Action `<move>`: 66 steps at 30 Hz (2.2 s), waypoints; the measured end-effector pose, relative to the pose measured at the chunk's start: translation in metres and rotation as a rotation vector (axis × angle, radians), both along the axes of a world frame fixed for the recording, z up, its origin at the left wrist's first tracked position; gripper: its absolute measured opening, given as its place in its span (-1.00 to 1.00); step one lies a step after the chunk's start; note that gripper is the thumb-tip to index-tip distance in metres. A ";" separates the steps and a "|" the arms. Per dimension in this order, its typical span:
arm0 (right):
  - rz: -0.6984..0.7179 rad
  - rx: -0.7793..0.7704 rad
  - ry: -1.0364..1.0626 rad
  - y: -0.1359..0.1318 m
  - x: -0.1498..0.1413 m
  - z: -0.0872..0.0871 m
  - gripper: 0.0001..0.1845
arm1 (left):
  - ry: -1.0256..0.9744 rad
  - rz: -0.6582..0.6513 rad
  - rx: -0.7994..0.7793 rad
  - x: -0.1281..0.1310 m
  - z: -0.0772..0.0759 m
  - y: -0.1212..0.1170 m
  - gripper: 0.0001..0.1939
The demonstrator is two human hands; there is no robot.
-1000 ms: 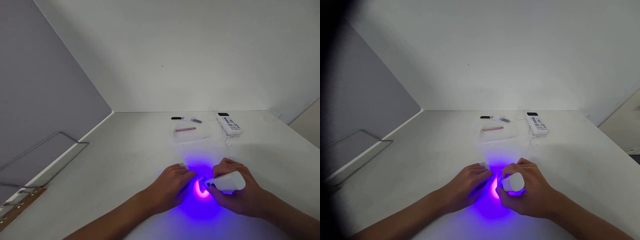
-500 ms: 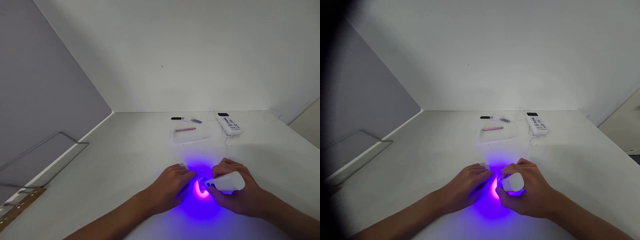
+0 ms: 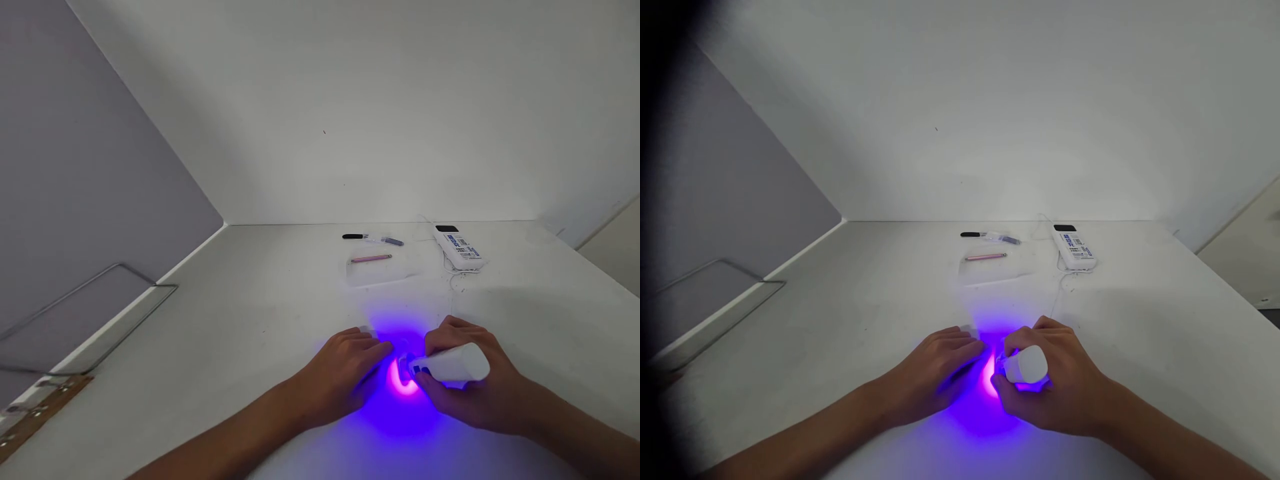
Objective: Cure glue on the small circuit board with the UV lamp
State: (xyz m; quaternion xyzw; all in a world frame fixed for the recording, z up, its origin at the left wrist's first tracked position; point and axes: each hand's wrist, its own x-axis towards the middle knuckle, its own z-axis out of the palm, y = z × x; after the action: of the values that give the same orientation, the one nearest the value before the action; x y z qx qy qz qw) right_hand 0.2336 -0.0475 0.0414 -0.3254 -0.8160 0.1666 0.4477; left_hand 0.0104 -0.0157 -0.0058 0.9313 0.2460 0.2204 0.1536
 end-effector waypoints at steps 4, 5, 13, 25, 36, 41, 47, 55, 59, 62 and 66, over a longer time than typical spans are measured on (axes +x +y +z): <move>0.001 -0.001 -0.007 -0.001 0.000 0.000 -0.82 | 0.007 0.002 -0.003 0.000 0.000 0.000 -0.79; -0.005 0.001 -0.009 -0.001 0.000 0.000 -0.82 | 0.009 0.001 -0.002 0.000 0.000 0.000 -0.79; -0.014 -0.022 -0.063 0.000 0.001 0.001 -0.84 | 0.008 0.000 -0.009 0.001 0.001 0.000 -0.77; 0.015 -0.046 -0.052 -0.001 0.002 -0.001 -0.84 | 0.022 0.005 -0.006 0.001 0.000 0.001 -0.77; 0.012 -0.016 -0.055 -0.001 0.002 -0.001 -0.82 | 0.032 0.010 -0.021 0.003 0.002 0.000 -0.76; 0.024 -0.027 -0.080 0.000 0.004 -0.002 -0.84 | 0.052 0.017 -0.036 0.002 0.002 0.000 -0.77; 0.045 -0.023 -0.130 0.000 0.006 -0.003 -0.87 | 0.074 0.012 -0.060 0.002 0.004 -0.001 -0.79; 0.075 0.002 -0.173 0.001 0.007 -0.003 -0.88 | 0.066 0.012 -0.075 0.002 0.006 -0.001 -0.79; 0.073 0.012 -0.179 0.000 0.007 -0.002 -0.90 | 0.064 0.014 -0.068 0.001 0.004 -0.001 -0.79; 0.073 0.006 -0.191 0.000 0.008 -0.002 -0.90 | 0.064 0.015 -0.064 0.001 0.003 -0.001 -0.80; 0.074 0.018 -0.188 0.000 0.008 -0.003 -0.89 | 0.067 0.017 -0.061 0.002 0.002 0.000 -0.81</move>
State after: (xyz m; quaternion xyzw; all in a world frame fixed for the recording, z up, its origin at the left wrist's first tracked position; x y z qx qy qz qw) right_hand 0.2412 -0.0474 0.0388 -0.3050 -0.8673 0.1446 0.3658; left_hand 0.0122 -0.0161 -0.0036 0.9310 0.2654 0.1827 0.1718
